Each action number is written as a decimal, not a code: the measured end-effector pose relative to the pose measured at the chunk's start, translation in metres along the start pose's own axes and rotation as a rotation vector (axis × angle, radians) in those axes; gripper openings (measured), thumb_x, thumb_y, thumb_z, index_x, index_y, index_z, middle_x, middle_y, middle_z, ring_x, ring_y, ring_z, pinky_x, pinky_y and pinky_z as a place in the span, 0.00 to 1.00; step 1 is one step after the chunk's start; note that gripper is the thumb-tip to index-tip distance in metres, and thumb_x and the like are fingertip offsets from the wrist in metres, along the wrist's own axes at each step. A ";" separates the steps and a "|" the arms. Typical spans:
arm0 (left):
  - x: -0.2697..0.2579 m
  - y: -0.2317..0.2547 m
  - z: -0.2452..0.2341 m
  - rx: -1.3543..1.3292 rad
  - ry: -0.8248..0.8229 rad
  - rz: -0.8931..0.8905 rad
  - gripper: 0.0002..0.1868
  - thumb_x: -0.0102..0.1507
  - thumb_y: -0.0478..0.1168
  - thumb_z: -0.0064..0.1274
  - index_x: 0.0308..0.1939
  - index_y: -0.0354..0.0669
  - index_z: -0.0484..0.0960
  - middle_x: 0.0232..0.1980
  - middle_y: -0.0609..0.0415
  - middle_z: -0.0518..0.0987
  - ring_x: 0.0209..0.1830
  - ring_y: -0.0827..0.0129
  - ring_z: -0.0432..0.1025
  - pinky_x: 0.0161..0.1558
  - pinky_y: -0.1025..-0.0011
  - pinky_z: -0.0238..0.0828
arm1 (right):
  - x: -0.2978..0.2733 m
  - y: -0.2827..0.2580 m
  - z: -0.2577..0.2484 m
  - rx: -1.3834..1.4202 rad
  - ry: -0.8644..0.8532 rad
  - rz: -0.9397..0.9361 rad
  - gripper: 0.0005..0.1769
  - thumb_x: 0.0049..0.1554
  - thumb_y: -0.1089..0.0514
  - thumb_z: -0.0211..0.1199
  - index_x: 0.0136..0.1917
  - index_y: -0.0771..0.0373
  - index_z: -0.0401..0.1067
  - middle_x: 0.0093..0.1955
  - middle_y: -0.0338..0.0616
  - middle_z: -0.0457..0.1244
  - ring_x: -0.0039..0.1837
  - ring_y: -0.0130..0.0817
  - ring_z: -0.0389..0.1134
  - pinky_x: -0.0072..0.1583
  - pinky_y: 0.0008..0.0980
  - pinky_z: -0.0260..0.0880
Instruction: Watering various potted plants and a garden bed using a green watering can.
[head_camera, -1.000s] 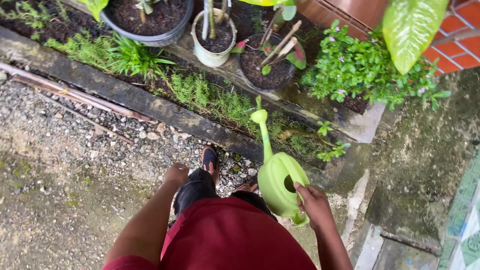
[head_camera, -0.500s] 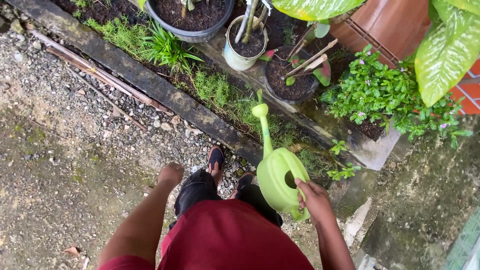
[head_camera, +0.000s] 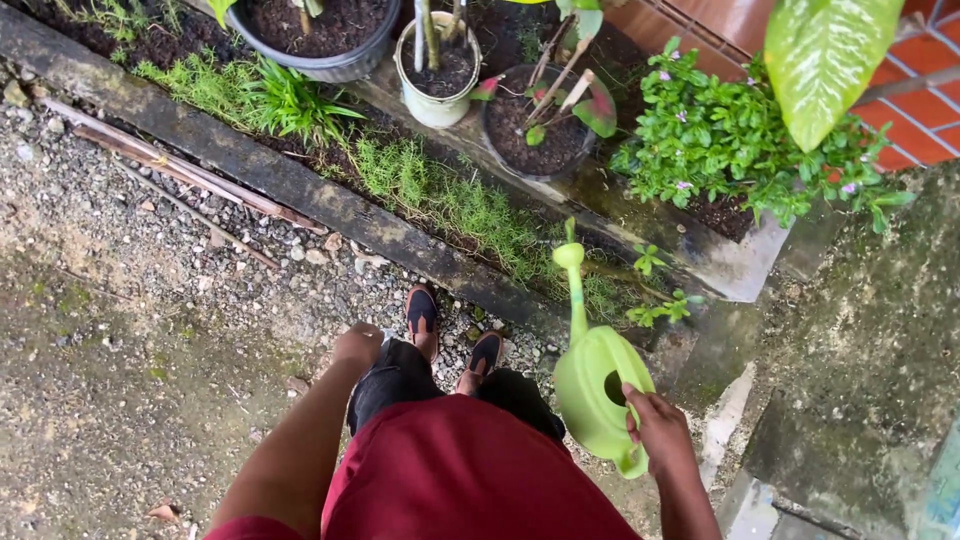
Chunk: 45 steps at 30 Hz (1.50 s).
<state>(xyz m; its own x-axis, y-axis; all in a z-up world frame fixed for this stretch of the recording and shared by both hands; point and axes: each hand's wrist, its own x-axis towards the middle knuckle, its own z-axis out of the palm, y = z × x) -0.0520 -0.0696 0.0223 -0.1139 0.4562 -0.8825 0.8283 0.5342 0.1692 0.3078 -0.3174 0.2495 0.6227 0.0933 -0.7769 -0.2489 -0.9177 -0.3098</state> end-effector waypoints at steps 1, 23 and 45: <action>-0.003 0.004 0.002 0.006 0.002 0.004 0.21 0.66 0.48 0.41 0.59 0.53 0.80 0.43 0.49 0.84 0.34 0.61 0.77 0.34 0.64 0.74 | 0.000 0.005 -0.005 0.007 0.000 0.001 0.23 0.62 0.44 0.62 0.34 0.62 0.69 0.30 0.44 0.61 0.33 0.34 0.57 0.44 0.41 0.59; -0.059 -0.114 0.035 -0.235 0.159 -0.157 0.17 0.65 0.49 0.49 0.56 0.53 0.81 0.47 0.48 0.84 0.38 0.62 0.74 0.39 0.65 0.70 | 0.038 -0.040 0.010 -0.311 -0.185 -0.214 0.23 0.61 0.41 0.61 0.34 0.60 0.66 0.30 0.40 0.60 0.34 0.33 0.58 0.44 0.37 0.57; -0.110 0.124 0.044 -0.332 -0.471 0.466 0.14 0.69 0.48 0.46 0.48 0.48 0.83 0.46 0.54 0.84 0.40 0.69 0.80 0.44 0.67 0.74 | -0.003 -0.142 0.101 -0.298 -0.158 -0.169 0.25 0.64 0.41 0.55 0.65 0.58 0.74 0.32 0.39 0.61 0.35 0.30 0.59 0.58 0.42 0.64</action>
<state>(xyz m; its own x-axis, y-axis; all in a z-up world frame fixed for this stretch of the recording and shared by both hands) 0.0876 -0.0849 0.1213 0.5184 0.3744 -0.7688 0.5151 0.5810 0.6302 0.2666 -0.1489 0.2404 0.5084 0.2901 -0.8108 0.0885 -0.9542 -0.2859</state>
